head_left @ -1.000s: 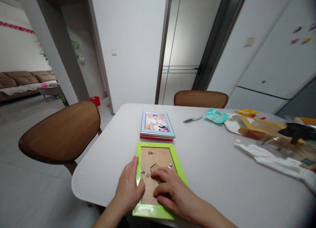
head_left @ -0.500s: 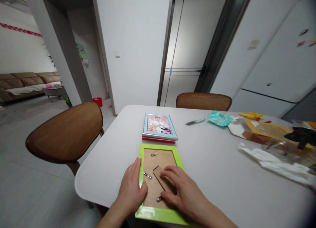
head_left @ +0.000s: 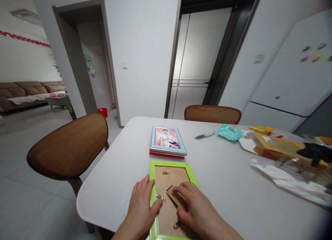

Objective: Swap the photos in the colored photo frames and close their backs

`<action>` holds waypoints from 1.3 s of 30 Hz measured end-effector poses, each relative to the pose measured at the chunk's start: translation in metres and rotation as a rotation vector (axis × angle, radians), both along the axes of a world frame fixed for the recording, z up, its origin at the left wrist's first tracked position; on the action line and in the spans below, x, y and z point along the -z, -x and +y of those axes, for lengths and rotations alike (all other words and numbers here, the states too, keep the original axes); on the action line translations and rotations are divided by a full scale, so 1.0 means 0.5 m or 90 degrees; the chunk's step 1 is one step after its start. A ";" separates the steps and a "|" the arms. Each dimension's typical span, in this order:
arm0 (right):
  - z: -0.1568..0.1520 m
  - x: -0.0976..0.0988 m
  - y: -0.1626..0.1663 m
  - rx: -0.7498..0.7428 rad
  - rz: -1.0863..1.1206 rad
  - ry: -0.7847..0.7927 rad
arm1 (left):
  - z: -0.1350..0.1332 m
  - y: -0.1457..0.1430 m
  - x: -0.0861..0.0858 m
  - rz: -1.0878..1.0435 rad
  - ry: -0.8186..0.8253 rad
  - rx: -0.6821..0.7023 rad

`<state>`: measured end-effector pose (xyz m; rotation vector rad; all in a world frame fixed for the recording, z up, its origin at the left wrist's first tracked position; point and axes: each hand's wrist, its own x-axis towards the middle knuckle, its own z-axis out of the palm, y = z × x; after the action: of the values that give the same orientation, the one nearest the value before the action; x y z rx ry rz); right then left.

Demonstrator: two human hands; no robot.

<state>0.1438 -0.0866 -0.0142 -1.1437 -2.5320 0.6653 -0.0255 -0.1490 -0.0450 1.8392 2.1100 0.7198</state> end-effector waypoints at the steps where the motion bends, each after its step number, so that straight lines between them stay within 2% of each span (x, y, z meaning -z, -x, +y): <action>1: 0.000 -0.001 0.000 0.000 -0.006 -0.004 | 0.001 -0.001 -0.002 0.006 0.006 0.003; 7: -0.013 -0.016 0.007 -0.005 -0.040 -0.064 | -0.001 -0.002 0.000 0.011 0.017 0.014; 12: -0.009 -0.026 0.011 -0.003 -0.089 -0.112 | 0.000 -0.001 0.005 -0.036 -0.011 0.002; 20: 0.017 0.000 -0.024 0.023 -0.112 -0.102 | -0.002 -0.015 -0.017 -0.010 0.028 0.012; 26: 0.015 0.013 -0.033 0.025 -0.094 -0.074 | -0.010 -0.044 -0.020 0.051 -0.018 0.023; 32: 0.019 -0.027 -0.026 0.015 -0.139 -0.097 | -0.006 -0.046 -0.018 0.072 -0.007 0.059; 36: 0.030 -0.072 -0.030 0.018 -0.128 -0.153 | -0.008 -0.040 -0.007 -0.054 -0.022 0.053; 39: 0.019 -0.097 -0.021 0.025 -0.045 -0.145 | -0.005 -0.039 -0.021 -0.339 -0.063 0.016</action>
<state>0.1543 -0.0769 0.0345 -1.1500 -2.5570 0.3211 -0.0058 -0.1515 -0.0344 1.4945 1.7258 1.1722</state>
